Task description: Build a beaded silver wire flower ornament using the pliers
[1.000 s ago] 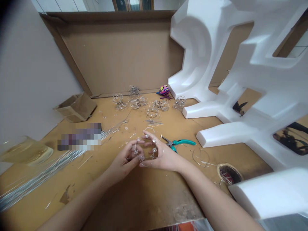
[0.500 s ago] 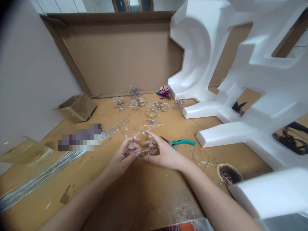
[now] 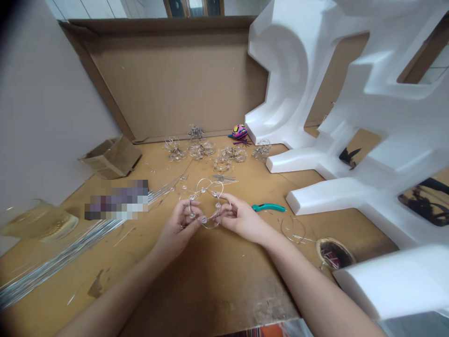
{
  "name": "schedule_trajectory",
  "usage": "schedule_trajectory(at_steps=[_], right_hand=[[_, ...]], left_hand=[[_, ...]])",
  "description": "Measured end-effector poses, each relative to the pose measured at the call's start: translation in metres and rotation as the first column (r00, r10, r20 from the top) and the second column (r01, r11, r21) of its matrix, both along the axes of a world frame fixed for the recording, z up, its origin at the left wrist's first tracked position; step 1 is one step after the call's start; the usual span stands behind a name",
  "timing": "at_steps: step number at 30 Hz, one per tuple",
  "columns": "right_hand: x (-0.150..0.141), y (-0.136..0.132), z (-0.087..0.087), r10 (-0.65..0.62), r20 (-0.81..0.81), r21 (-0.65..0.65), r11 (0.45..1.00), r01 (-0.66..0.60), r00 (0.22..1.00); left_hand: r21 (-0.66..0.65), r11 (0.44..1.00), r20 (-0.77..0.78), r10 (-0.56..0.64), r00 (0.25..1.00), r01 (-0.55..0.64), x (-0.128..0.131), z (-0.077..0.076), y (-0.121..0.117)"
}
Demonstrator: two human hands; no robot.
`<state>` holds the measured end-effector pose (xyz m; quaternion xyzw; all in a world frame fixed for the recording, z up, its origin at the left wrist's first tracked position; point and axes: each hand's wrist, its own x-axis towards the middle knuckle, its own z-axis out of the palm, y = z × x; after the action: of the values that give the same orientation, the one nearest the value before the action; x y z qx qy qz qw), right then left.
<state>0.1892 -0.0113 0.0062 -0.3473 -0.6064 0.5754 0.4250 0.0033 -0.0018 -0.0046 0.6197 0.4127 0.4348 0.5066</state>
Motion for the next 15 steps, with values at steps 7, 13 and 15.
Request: schedule_trajectory(at_steps=[7, 13, 15], right_hand=[[0.0005, -0.0002, 0.0022, -0.003, -0.012, -0.010, 1.000, 0.003, 1.000], [0.0011, -0.0005, 0.0038, -0.011, -0.005, -0.025, 1.000, 0.010, 1.000], [0.0011, -0.0004, 0.0039, -0.004, -0.012, -0.022, 1.000, 0.004, 1.000]], left_hand=[[0.006, 1.000, -0.015, -0.007, 1.000, 0.008, 0.0005, -0.0030, 0.0000], [0.011, 1.000, -0.023, -0.007, 1.000, 0.007, 0.0014, -0.0008, -0.0008], [0.017, 1.000, -0.024, -0.012, 1.000, 0.013, 0.0013, -0.0009, -0.0009]])
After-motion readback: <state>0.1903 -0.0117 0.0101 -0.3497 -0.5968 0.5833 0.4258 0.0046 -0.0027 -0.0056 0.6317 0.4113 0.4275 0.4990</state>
